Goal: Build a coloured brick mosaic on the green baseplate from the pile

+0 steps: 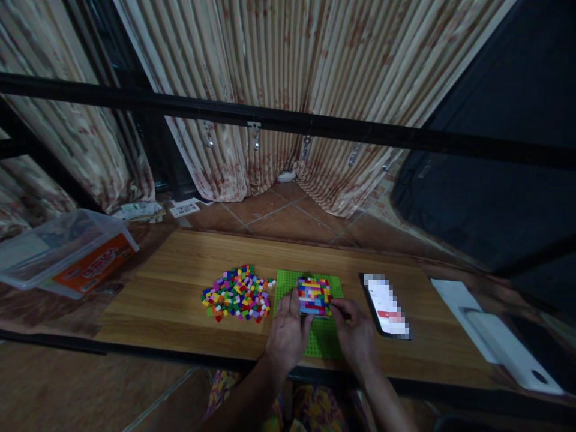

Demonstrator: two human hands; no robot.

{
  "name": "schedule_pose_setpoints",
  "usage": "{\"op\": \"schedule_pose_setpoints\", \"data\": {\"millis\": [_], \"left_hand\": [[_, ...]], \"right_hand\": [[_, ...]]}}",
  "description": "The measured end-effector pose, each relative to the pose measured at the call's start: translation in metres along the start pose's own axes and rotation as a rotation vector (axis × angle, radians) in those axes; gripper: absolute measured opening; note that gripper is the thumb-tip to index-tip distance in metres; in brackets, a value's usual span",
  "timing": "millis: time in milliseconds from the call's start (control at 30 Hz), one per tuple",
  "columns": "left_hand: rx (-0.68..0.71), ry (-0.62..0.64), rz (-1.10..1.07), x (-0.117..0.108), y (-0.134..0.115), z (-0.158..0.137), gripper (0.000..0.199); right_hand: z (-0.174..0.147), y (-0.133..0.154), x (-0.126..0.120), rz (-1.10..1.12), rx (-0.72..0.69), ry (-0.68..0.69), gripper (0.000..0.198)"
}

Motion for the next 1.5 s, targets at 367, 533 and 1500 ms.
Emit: {"op": "schedule_pose_setpoints", "data": {"millis": [367, 533, 1500], "left_hand": [[-0.031, 0.048, -0.038, -0.001, -0.001, 0.0, 0.06], [-0.044, 0.066, -0.051, -0.003, -0.003, 0.0, 0.059], [-0.034, 0.052, -0.069, -0.004, -0.004, 0.001, 0.057]], "right_hand": [[0.004, -0.013, 0.01, 0.277, 0.164, -0.135, 0.03], [0.009, -0.004, 0.005, 0.164, 0.178, -0.112, 0.034], [0.01, -0.011, 0.013, 0.315, 0.269, -0.134, 0.049]]}}
Point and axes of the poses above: each hand's wrist, its own z-axis towards the middle knuckle, its own x-axis out of the palm, y = z × x, the point moved 1 cm from there along z, towards the middle knuckle, and after that the axes turned 12 degrees about -x, right-handed, at the moved point
